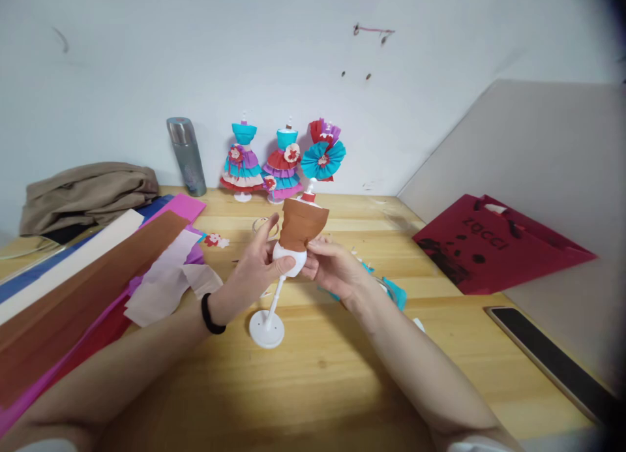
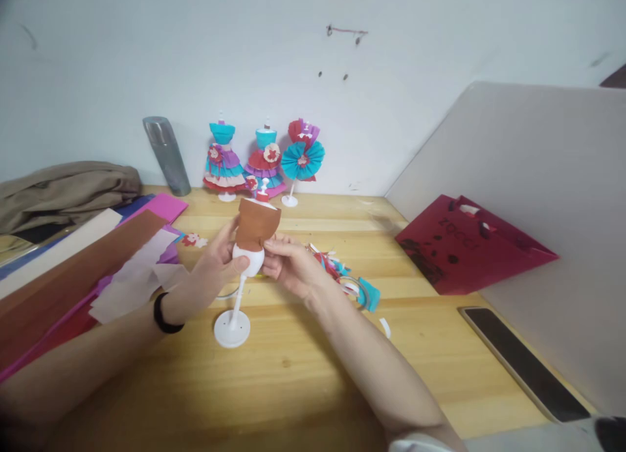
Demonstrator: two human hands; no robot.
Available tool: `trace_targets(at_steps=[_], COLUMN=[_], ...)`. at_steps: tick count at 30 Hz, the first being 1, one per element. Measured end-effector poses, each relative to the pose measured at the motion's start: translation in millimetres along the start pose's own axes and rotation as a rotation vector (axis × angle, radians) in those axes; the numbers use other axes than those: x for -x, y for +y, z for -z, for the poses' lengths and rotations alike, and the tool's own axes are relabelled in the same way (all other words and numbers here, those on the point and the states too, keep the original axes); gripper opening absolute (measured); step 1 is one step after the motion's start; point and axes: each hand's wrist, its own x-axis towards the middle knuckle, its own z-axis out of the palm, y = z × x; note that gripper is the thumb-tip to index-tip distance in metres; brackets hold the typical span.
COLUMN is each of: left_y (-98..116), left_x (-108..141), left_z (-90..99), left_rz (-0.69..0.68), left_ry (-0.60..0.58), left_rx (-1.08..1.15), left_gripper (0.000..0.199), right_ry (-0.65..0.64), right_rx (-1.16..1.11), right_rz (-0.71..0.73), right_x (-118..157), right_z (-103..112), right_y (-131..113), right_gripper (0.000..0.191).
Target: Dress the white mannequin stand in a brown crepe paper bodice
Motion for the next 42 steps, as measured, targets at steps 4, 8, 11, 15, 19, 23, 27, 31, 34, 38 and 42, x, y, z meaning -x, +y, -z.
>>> trace_targets(at_steps=[4, 8, 11, 15, 19, 23, 27, 31, 34, 38, 42], left_y=[-2, 0, 0, -2, -3, 0, 7, 22, 35, 42, 44], left_x=[-1, -2, -1, -1, -1, 0, 4, 9, 10, 8, 6], left_z=[2.4, 4.0, 4.0, 2.8, 2.2, 1.7, -1.1, -3.4, -0.3, 9.1, 15.2], left_rz=[0.001, 0.002, 0.014, 0.039, 0.027, 0.036, 0.058, 0.005, -0.035, -0.224, -0.483], left_ry=[0.110, 0.175, 0.150, 0.165, 0.175, 0.196, 0.153, 0.062, -0.030, 0.169, 0.383], left_rx=[0.007, -0.056, -0.084, -0.146, -0.180, -0.203, -0.268, -0.373, -0.558, -0.769, -0.953], left_gripper=[0.110, 0.100, 0.096, 0.094, 0.087, 0.090, 0.092, 0.077, 0.051, 0.022, 0.010], right_ry=[0.138, 0.287, 0.294, 0.312, 0.377, 0.335, 0.258, 0.241, 0.186, 0.180, 0.171], right_rx=[0.092, 0.318, 0.436, 0.501, 0.564, 0.538, 0.399, 0.266, 0.209, 0.170, 0.177], right_rz=[0.152, 0.390, 0.508, 0.557, 0.557, 0.515, 0.386, 0.277, 0.235, 0.237, 0.214], right_x=[0, 2, 4, 5, 5, 4, 1, 0, -2, -2, 0], right_z=[-2, -4, -8, -13, -16, -15, -10, -6, -6, -9, -12], right_y=[4, 10, 14, 17, 18, 22, 24, 21, 20, 24, 28], right_gripper=[0.037, 0.029, 0.022, 0.019, 0.018, 0.021, 0.028, 0.035, 0.036, 0.034, 0.032])
